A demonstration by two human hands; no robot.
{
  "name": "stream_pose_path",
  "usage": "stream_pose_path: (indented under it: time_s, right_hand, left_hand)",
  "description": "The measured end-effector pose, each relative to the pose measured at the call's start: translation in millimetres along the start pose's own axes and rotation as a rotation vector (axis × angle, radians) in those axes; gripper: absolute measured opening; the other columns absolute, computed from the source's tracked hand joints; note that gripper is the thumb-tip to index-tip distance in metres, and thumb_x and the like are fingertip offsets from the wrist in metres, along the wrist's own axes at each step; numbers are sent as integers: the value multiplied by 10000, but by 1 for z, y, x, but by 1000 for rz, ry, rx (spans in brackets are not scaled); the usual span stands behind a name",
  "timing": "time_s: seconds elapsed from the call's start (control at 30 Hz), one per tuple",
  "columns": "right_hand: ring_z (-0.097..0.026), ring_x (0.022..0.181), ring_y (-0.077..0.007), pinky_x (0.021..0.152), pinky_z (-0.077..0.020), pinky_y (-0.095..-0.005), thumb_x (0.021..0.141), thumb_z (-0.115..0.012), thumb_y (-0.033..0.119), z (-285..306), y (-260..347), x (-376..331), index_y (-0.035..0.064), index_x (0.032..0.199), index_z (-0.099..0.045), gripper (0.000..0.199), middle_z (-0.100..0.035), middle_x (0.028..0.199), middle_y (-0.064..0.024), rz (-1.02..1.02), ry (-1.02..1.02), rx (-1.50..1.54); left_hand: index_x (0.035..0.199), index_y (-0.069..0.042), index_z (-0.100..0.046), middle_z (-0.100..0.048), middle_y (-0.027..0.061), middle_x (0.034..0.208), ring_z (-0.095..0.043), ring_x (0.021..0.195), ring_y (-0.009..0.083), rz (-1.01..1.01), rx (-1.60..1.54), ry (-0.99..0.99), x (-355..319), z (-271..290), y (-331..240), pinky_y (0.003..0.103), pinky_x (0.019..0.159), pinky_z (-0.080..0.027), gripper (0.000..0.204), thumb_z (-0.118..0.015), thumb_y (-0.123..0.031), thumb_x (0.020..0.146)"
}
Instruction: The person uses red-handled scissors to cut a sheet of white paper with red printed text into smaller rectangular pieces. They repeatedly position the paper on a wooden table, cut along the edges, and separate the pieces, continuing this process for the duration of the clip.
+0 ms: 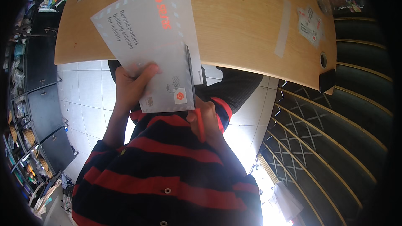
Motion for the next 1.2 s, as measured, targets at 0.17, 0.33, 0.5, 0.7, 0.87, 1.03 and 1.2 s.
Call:
stream_pose_path:
  time_s: [0.17, 0.33, 0.5, 0.7, 0.87, 1.03, 1.2]
  right_hand:
    - [-509, 436, -96, 394, -425, -261, 744, -243, 955, 0, 8, 1, 38, 668, -480, 950, -448, 515, 1, 65, 8, 31]
    - [-516, 449, -98, 394, -424, -259, 722, -233, 970, 1, 12, 2, 28, 682, -484, 976, -447, 514, 2, 25, 17, 41]
    - [-523, 470, -97, 398, -423, -255, 706, -238, 979, 4, 9, 1, 9, 750, -494, 1005, -459, 538, -3, 80, 51, 6]
    - [-530, 490, -106, 437, -441, -259, 733, -271, 960, 7, 13, -4, -28, 912, -502, 1030, -484, 577, -16, 3, 45, 14]
    - [-535, 489, -116, 443, -435, -268, 827, -321, 890, 6, 2, -8, -35, 931, -520, 951, -504, 577, -29, 4, 74, 5]
    - [-541, 481, -196, 462, -432, -313, 920, -410, 750, 7, 12, -3, -22, 859, -539, 785, -527, 578, -67, 50, 19, -18]
    - [-560, 499, -346, 516, -454, -397, 988, -491, 593, 12, 14, -4, -24, 887, -578, 632, -550, 609, -155, 208, 40, -50]
  left_hand:
    - [953, 9, -745, -733, 43, 822, -650, 708, 84, 13, 0, 27, -3, 0, 0, 240, 644, -515, 169, -744, -150, 896]
    - [951, 6, -746, -734, 40, 826, -649, 721, 84, -5, -9, 35, -2, -2, -3, 248, 657, -516, 159, -743, -143, 895]
    - [942, 7, -748, -735, 40, 828, -652, 729, 85, 16, 7, 49, -2, -1, -3, 250, 663, -518, 154, -741, -139, 893]
    - [926, 1, -752, -730, 41, 811, -653, 710, 85, 28, -13, 62, -1, 0, -4, 248, 639, -518, 158, -740, -153, 896]
    - [898, 0, -750, -725, 39, 793, -640, 669, 75, 72, -49, 96, 1, 0, 1, 233, 582, -496, 181, -729, -179, 908]
    - [881, 8, -744, -722, 40, 787, -634, 653, 74, 73, -54, 89, 0, 1, -1, 227, 565, -489, 190, -723, -179, 911]
    - [886, 6, -747, -724, 39, 791, -631, 650, 74, 43, -55, 83, 0, 2, -1, 228, 568, -490, 189, -716, -179, 914]
Point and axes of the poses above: each hand's wrist, its own x-axis towards the middle knuckle, its own z-axis out of the back of the hand, y = z × x, the point moved 7 cm from there along x, towards the middle knuckle
